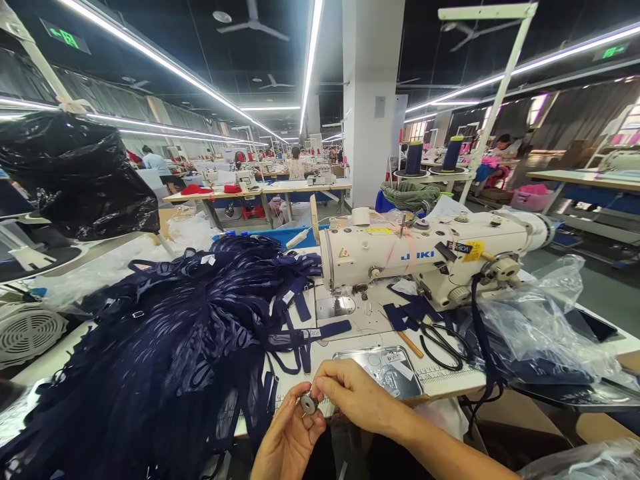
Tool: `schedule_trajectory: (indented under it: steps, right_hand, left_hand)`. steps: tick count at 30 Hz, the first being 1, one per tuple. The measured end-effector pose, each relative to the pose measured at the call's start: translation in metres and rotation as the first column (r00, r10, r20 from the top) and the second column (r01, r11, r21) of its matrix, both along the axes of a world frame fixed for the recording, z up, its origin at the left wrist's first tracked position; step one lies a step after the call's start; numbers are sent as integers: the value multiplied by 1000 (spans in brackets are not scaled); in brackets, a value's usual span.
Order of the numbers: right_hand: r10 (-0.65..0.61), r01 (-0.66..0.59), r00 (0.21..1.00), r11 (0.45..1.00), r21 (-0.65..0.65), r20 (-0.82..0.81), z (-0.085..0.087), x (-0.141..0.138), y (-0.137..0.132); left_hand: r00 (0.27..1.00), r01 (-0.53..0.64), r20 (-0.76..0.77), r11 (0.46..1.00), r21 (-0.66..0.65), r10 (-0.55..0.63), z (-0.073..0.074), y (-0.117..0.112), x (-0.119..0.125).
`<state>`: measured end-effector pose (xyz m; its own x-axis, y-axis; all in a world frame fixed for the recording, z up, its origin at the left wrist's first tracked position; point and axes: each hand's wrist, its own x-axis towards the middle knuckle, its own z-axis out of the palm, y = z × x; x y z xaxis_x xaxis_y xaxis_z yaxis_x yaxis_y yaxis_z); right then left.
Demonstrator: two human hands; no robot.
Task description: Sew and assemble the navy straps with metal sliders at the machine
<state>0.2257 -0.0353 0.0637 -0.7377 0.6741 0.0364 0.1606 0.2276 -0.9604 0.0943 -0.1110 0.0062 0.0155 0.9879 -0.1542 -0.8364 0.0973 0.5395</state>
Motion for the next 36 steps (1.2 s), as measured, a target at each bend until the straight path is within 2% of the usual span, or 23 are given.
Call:
schedule_trajectory:
  steps: [4, 8, 19, 22, 25, 27, 29, 32, 36]
  right_hand:
    - [3, -6, 999, 998, -68, -46, -5, 1, 3]
    - [-10, 6, 998, 997, -80, -61, -7, 2, 4]
    - [-34, 28, 996, 997, -78, -80, -7, 2, 3]
    - [-94, 94, 996, 996, -4, -6, -9, 1, 4]
    - [-253, 235, 965, 950, 204, 66, -15, 2, 5]
    - [-324, 286, 944, 901, 328, 68, -17, 1, 2]
    - [-314, 258, 945, 887, 382, 91, -17, 0, -3]
    - [-225, 163, 962, 927, 337, 153, -13, -3, -11]
    - [-167, 134, 974, 969, 206, 154, -13, -10, -16]
  left_hand:
    - [1000, -20, -23, 1000, -24, 20, -5, -1, -2]
    - [997, -46, -68, 999, -22, 44, -11, -1, -2]
    - [988, -103, -119, 994, -30, 98, -10, -1, 0]
    - [973, -154, -182, 987, -38, 145, -13, 0, 1]
    - [942, -221, -266, 975, -39, 203, -14, 0, 3]
    - [905, -284, -337, 958, -24, 260, -14, -1, 5]
    - [845, -352, -427, 936, 11, 323, -14, -2, 8]
    - [716, -428, -574, 899, 90, 398, -13, -4, 11]
    - [545, -480, -684, 849, 219, 485, -17, -6, 14]
